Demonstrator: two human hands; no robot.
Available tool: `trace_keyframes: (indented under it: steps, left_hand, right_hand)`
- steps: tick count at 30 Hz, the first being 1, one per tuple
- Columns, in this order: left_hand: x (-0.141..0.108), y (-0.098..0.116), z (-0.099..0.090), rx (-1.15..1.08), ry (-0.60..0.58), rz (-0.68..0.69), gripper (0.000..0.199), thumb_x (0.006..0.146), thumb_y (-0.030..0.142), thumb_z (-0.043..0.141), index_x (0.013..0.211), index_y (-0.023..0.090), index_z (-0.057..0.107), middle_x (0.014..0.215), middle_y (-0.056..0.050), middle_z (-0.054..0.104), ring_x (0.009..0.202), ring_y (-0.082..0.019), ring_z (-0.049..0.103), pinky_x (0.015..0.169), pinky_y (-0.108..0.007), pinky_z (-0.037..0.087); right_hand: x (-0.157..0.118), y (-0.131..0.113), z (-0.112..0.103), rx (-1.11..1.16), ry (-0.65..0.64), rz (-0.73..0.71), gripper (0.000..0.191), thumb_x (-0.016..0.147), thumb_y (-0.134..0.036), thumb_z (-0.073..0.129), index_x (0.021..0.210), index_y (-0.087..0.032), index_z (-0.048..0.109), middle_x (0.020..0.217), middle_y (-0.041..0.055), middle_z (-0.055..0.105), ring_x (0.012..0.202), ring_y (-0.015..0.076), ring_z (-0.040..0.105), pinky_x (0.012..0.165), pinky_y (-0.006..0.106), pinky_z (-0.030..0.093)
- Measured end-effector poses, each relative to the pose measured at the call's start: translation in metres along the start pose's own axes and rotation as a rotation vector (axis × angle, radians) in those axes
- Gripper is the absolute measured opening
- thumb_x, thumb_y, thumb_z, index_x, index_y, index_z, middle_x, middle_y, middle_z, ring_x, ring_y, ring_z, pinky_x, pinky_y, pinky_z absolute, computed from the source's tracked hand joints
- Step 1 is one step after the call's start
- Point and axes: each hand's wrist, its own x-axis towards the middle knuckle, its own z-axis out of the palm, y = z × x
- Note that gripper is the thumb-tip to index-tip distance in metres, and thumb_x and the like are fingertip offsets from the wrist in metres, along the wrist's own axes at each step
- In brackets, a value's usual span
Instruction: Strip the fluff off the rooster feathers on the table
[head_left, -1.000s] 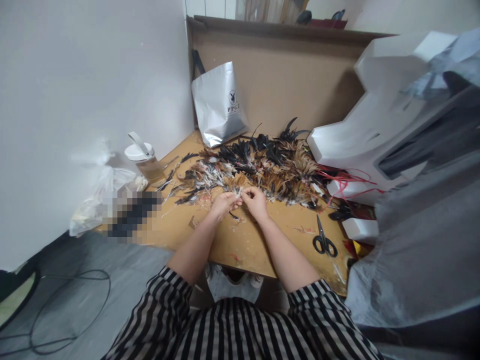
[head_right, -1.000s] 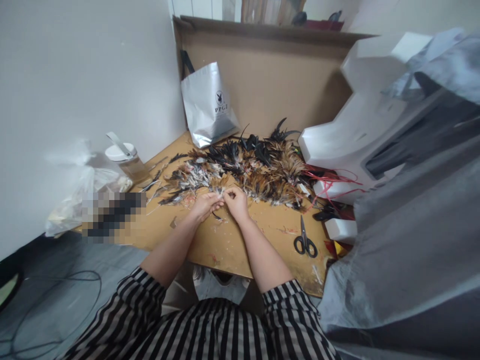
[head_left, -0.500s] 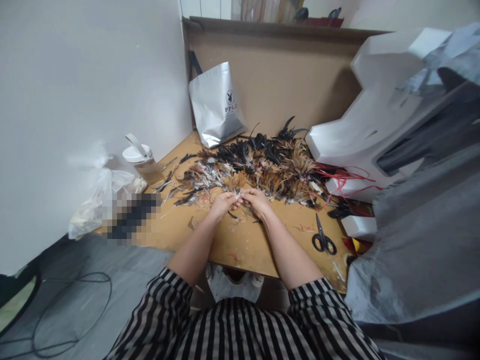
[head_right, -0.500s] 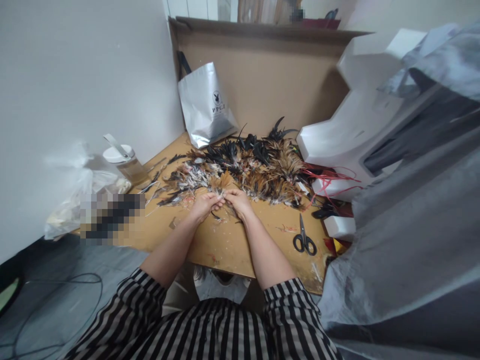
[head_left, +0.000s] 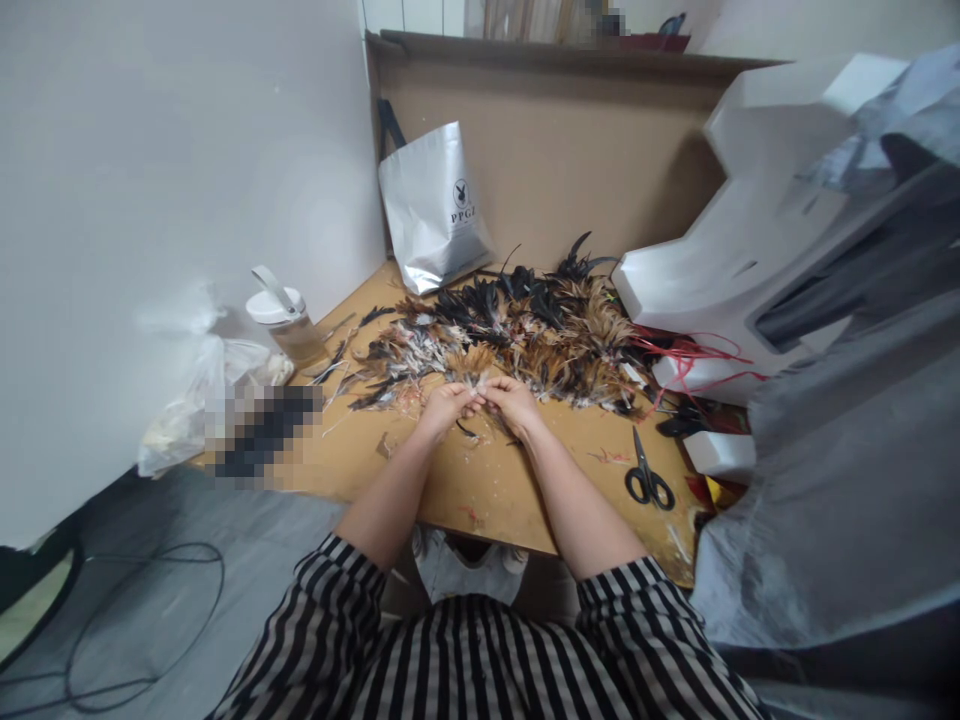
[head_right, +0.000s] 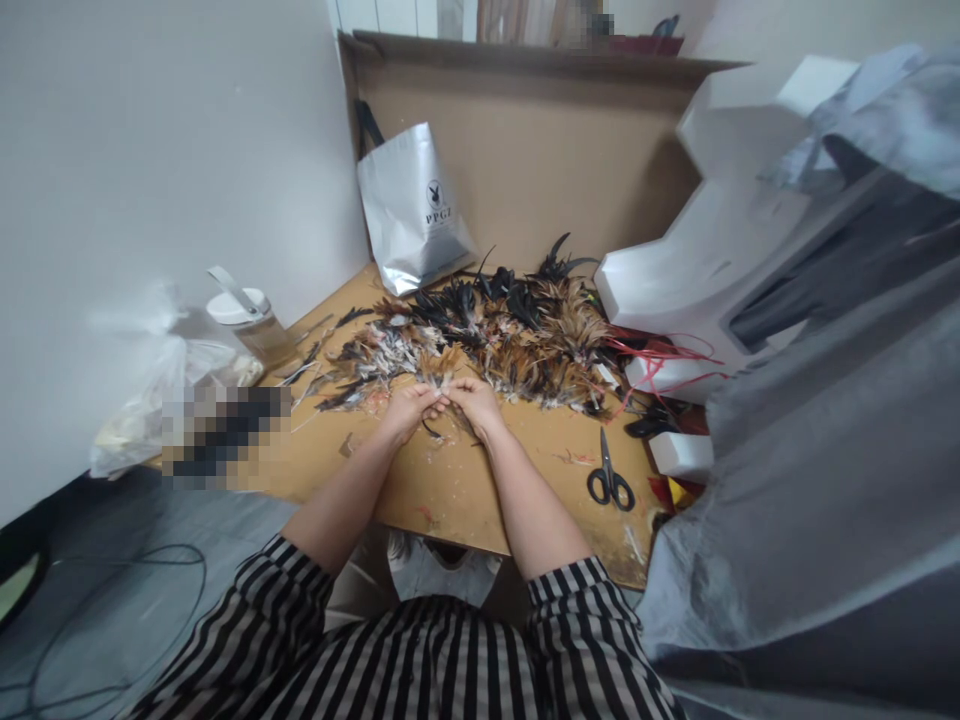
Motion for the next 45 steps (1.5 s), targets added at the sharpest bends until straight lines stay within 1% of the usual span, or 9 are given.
trace_keyframes:
  steps: [6, 12, 18, 23, 29, 35, 41, 43, 45]
  left_hand:
    - [-0.003, 0.0043, 0.0007, -0.015, -0.068, -0.029, 0.028, 0.059, 0.036, 0.071, 0.068, 0.01, 0.064, 0.059, -0.005, 0.062, 0.048, -0.007, 0.05, 0.048, -0.019, 0.037]
    - [-0.0031, 0.0017, -0.003, -0.093, -0.131, -0.065, 0.027, 0.061, 0.033, 0.071, 0.071, 0.009, 0.065, 0.065, -0.006, 0.064, 0.052, -0.007, 0.053, 0.052, -0.019, 0.04]
    - [-0.0008, -0.0023, -0.0046, -0.108, -0.114, -0.104, 0.024, 0.06, 0.028, 0.073, 0.073, 0.009, 0.065, 0.068, -0.007, 0.065, 0.056, -0.007, 0.054, 0.055, -0.019, 0.042]
    - [-0.0026, 0.0009, -0.0034, -0.119, -0.098, -0.124, 0.024, 0.057, 0.027, 0.075, 0.069, 0.01, 0.064, 0.066, -0.005, 0.063, 0.054, -0.005, 0.053, 0.055, -0.017, 0.042]
    - [-0.0031, 0.0029, -0.0008, -0.024, -0.072, -0.093, 0.027, 0.056, 0.032, 0.075, 0.063, 0.01, 0.062, 0.061, -0.005, 0.061, 0.05, -0.005, 0.05, 0.049, -0.017, 0.039]
    - [-0.0025, 0.0012, 0.0002, -0.019, -0.051, -0.1, 0.03, 0.056, 0.036, 0.074, 0.07, 0.011, 0.066, 0.069, -0.008, 0.066, 0.057, -0.008, 0.055, 0.052, -0.018, 0.041]
    - [-0.0011, -0.0009, -0.0012, 0.014, -0.07, -0.08, 0.028, 0.058, 0.037, 0.073, 0.064, 0.011, 0.064, 0.06, -0.005, 0.062, 0.049, -0.006, 0.05, 0.047, -0.017, 0.037]
    - [-0.0009, -0.0001, -0.0019, 0.034, -0.054, -0.062, 0.029, 0.058, 0.038, 0.072, 0.063, 0.011, 0.063, 0.058, -0.004, 0.06, 0.047, -0.005, 0.048, 0.046, -0.018, 0.036]
    - [-0.0003, 0.0017, -0.0033, 0.014, -0.009, -0.035, 0.029, 0.058, 0.038, 0.072, 0.065, 0.011, 0.063, 0.06, -0.004, 0.061, 0.048, -0.006, 0.048, 0.046, -0.018, 0.036]
  right_hand:
    - [0.0008, -0.0021, -0.0052, 0.099, -0.098, 0.137, 0.03, 0.045, -0.028, 0.077, 0.064, -0.014, 0.057, 0.051, -0.001, 0.058, 0.043, 0.0059, 0.045, 0.042, 0.018, 0.027]
    - [0.0016, -0.0029, -0.0083, 0.095, -0.082, 0.113, 0.028, 0.046, -0.026, 0.076, 0.061, -0.015, 0.056, 0.047, -0.0029, 0.055, 0.041, 0.0057, 0.043, 0.041, 0.018, 0.026]
    - [-0.0003, -0.006, -0.0077, -0.018, -0.046, 0.022, 0.026, 0.047, -0.03, 0.075, 0.057, -0.016, 0.057, 0.044, -0.0034, 0.053, 0.04, 0.0063, 0.04, 0.041, 0.02, 0.026]
    - [-0.0013, -0.0075, -0.0083, -0.041, -0.07, 0.034, 0.027, 0.047, -0.033, 0.075, 0.058, -0.015, 0.058, 0.045, -0.0027, 0.053, 0.04, 0.0061, 0.039, 0.041, 0.02, 0.025]
    - [-0.0032, -0.0098, -0.0064, -0.059, -0.037, -0.02, 0.026, 0.05, -0.035, 0.073, 0.057, -0.016, 0.056, 0.041, -0.0053, 0.046, 0.038, 0.0058, 0.034, 0.041, 0.021, 0.022]
    - [-0.003, -0.0086, -0.0026, -0.071, 0.025, -0.034, 0.027, 0.049, -0.036, 0.073, 0.056, -0.017, 0.055, 0.042, -0.0061, 0.046, 0.038, 0.0054, 0.033, 0.041, 0.021, 0.022]
    - [-0.0019, -0.0038, -0.001, -0.08, 0.022, -0.056, 0.025, 0.051, -0.035, 0.072, 0.057, -0.016, 0.056, 0.044, -0.0058, 0.047, 0.04, 0.0052, 0.034, 0.042, 0.021, 0.023]
    - [-0.0011, -0.0038, -0.0017, -0.08, 0.028, -0.058, 0.025, 0.052, -0.036, 0.072, 0.058, -0.016, 0.057, 0.043, -0.0061, 0.046, 0.039, 0.0052, 0.033, 0.041, 0.021, 0.022]
    - [0.0004, -0.0049, -0.0038, -0.056, 0.066, -0.06, 0.026, 0.054, -0.038, 0.07, 0.06, -0.017, 0.056, 0.042, -0.0067, 0.043, 0.038, 0.0053, 0.032, 0.04, 0.021, 0.022]
